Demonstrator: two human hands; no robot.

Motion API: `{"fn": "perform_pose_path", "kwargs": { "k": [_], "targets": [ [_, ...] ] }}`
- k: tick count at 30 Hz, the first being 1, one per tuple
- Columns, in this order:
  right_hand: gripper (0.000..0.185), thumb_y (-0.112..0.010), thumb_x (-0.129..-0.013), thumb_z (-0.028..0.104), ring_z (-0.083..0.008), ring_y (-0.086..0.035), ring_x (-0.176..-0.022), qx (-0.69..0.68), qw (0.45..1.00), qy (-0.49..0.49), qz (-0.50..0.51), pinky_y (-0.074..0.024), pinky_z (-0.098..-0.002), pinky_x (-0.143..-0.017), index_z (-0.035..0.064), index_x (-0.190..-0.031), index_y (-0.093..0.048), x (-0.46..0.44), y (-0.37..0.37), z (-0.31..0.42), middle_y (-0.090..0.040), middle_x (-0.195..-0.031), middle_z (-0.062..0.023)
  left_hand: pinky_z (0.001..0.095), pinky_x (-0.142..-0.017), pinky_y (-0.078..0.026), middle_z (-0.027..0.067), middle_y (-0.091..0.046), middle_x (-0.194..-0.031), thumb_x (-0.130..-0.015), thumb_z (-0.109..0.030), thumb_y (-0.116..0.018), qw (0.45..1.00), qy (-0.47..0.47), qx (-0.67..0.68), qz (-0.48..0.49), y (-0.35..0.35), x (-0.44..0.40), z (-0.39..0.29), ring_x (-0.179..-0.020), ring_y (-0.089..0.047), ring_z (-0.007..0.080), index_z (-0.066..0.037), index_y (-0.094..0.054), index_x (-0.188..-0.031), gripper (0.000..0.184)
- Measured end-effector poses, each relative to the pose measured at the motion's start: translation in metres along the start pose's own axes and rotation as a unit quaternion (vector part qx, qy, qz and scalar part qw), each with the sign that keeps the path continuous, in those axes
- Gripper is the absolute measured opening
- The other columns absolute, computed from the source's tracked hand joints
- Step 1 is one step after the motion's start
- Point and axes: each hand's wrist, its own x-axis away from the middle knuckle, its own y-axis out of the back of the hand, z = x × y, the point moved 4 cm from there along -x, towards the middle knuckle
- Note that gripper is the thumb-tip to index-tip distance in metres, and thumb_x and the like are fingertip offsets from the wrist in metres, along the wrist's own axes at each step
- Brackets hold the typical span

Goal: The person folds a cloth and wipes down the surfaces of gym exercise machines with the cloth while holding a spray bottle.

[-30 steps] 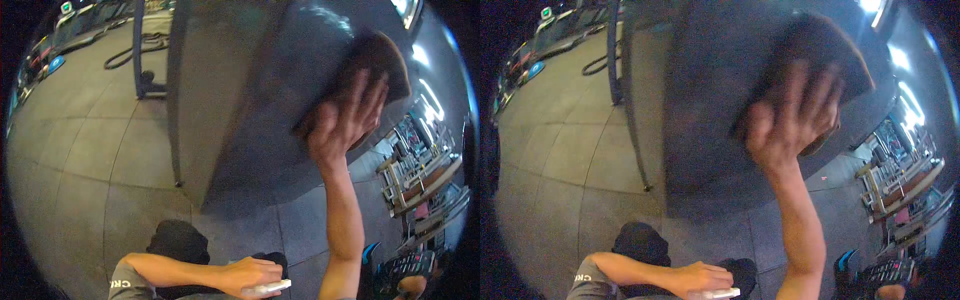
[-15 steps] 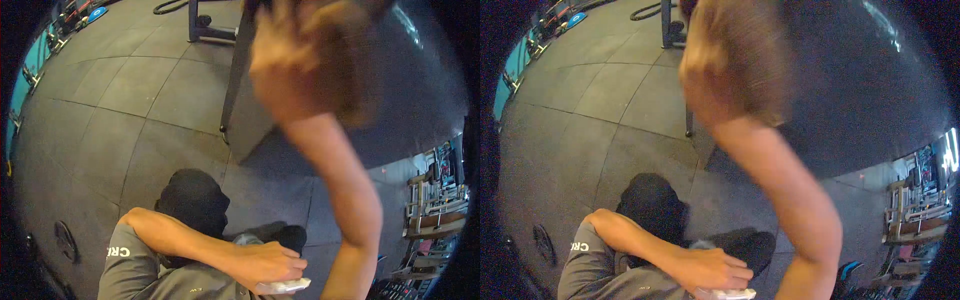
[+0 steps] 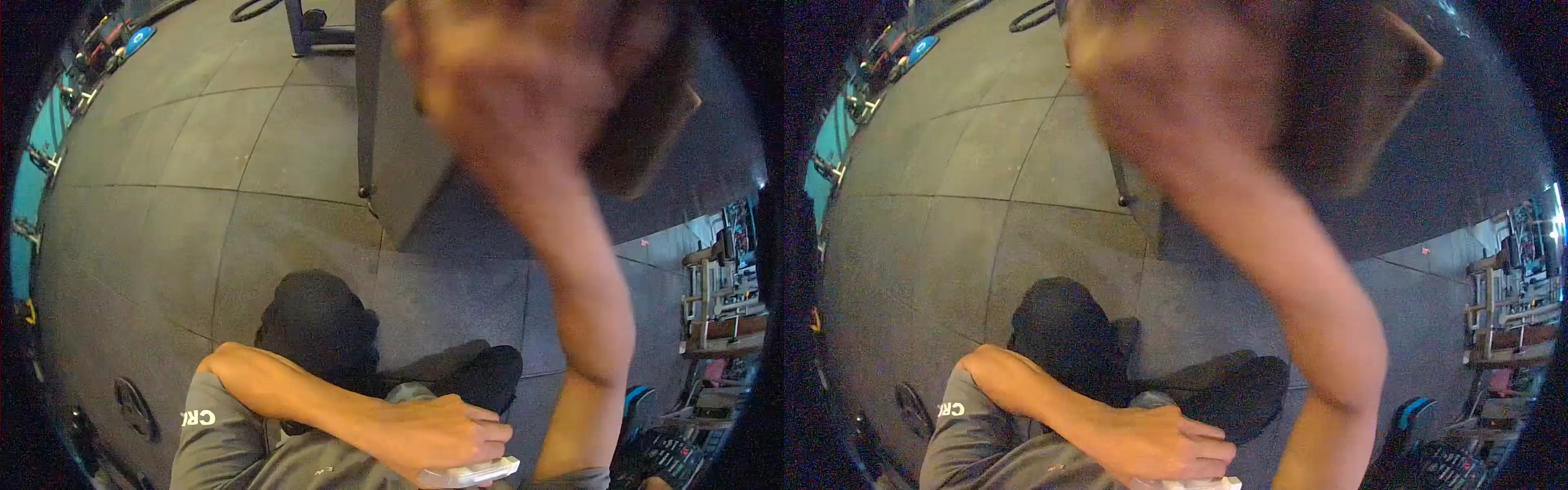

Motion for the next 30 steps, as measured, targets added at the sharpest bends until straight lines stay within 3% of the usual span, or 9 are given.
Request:
{"fn": "perform_pose_path", "kwargs": {
  "k": [1,9,12,17,19,21,23,25,30],
  "targets": [
    [0.062,-0.058,-0.086,0.055,-0.0379,-0.031,-0.141,0.028,0.999,0.012,0.022,-0.0271,-0.0618,-0.112,0.0084,-0.127,-0.064,-0.002,-0.001,0.027,-0.038,-0.154,-0.0046,0.0403,-0.063,-0.054,0.012,-0.048,-0.094,-0.064,-0.021,-0.072,1.0,0.008,-0.001,0.017,0.003,0.001,0.001,-0.094,-0.055,0.0293,0.001,-0.054,-0.093,0.04],
    [0.062,-0.055,-0.087,0.047,-0.0353,-0.033,-0.141,-0.157,0.948,0.23,0.154,-0.0262,-0.0634,-0.112,0.0095,-0.137,-0.054,0.156,-0.045,0.198,-0.035,-0.156,-0.0095,0.0397,-0.065,-0.053,0.0124,-0.053,-0.093,-0.073,-0.018,-0.072,0.996,0.069,-0.018,0.048,0.023,0.009,0.004,-0.091,-0.057,0.0305,0.002,-0.057,-0.092,0.031],
    [0.063,-0.053,-0.088,0.044,-0.0343,-0.033,-0.141,-0.174,0.908,0.333,0.186,-0.0258,-0.0641,-0.112,0.01,-0.141,-0.051,0.231,-0.044,0.218,-0.034,-0.156,-0.0114,0.04,-0.064,-0.05,0.014,-0.056,-0.087,-0.09,-0.024,-0.059,0.999,0.045,-0.019,-0.004,0.04,0.004,-0.003,-0.077,-0.058,0.0314,-0.001,-0.06,-0.087,0.023],
    [0.065,-0.051,-0.088,0.039,-0.0327,-0.034,-0.14,-0.124,0.828,0.521,0.166,-0.0252,-0.0651,-0.111,0.0107,-0.147,-0.045,0.311,-0.041,0.186,-0.032,-0.157,-0.0144,0.0365,-0.058,-0.049,0.0097,-0.055,-0.089,-0.083,-0.02,-0.065,1.0,0.019,-0.01,0.018,0.046,0.0,-0.001,-0.078,-0.057,0.027,-0.003,-0.059,-0.09,0.019],
    [0.066,-0.05,-0.089,0.037,-0.032,-0.035,-0.14,-0.138,0.866,0.462,0.13,-0.025,-0.0655,-0.111,0.011,-0.149,-0.042,0.307,-0.041,0.149,-0.032,-0.157,-0.0157,0.0359,-0.056,-0.048,0.0094,-0.055,-0.089,-0.082,-0.018,-0.067,1.0,0.016,-0.01,0.022,0.048,-0.004,0.001,-0.078,-0.057,0.0262,-0.003,-0.06,-0.089,0.018],
    [0.062,-0.046,-0.092,0.039,-0.0293,-0.033,-0.143,-0.307,0.932,0.175,0.077,-0.0164,-0.0607,-0.118,0.0215,-0.151,-0.04,0.272,-0.05,0.107,-0.033,-0.158,-0.004,0.0356,-0.055,-0.048,0.0092,-0.056,-0.089,-0.08,-0.017,-0.069,0.999,0.033,-0.01,0.035,0.046,-0.01,0.001,-0.077,-0.057,0.0255,-0.003,-0.06,-0.089,0.018],
    [0.058,-0.046,-0.091,0.042,-0.0332,-0.023,-0.148,-0.262,0.965,0.012,0.02,-0.0078,-0.0717,-0.114,0.0412,-0.148,-0.039,0.192,-0.035,0.048,-0.031,-0.159,-0.0001,0.0346,-0.056,-0.048,0.0096,-0.058,-0.091,-0.079,-0.017,-0.072,0.997,0.034,-0.004,0.063,0.047,-0.015,0.004,-0.077,-0.058,0.0253,-0.003,-0.061,-0.088,0.02],
    [0.058,-0.048,-0.088,0.042,-0.039,-0.02,-0.148,-0.346,0.912,-0.209,-0.07,-0.0035,-0.0777,-0.11,0.0442,-0.146,-0.041,0.148,-0.031,0.027,-0.031,-0.159,-0.0009,0.0338,-0.056,-0.049,0.0097,-0.06,-0.093,-0.078,-0.017,-0.073,0.997,0.035,0.009,0.072,0.042,-0.025,0.009,-0.078,-0.06,0.0251,-0.003,-0.062,-0.088,0.021],
    [0.063,-0.056,-0.082,0.047,-0.0446,-0.02,-0.146,-0.38,0.888,-0.246,-0.088,-0.0007,-0.0768,-0.11,0.0286,-0.142,-0.048,0.236,-0.054,0.165,-0.034,-0.157,-0.0061,0.0355,-0.062,-0.052,0.0089,-0.063,-0.091,-0.08,-0.02,-0.076,0.995,0.064,-0.001,0.082,0.039,-0.041,0.016,-0.078,-0.063,0.0247,-0.005,-0.063,-0.088,0.021]
  ]
}}
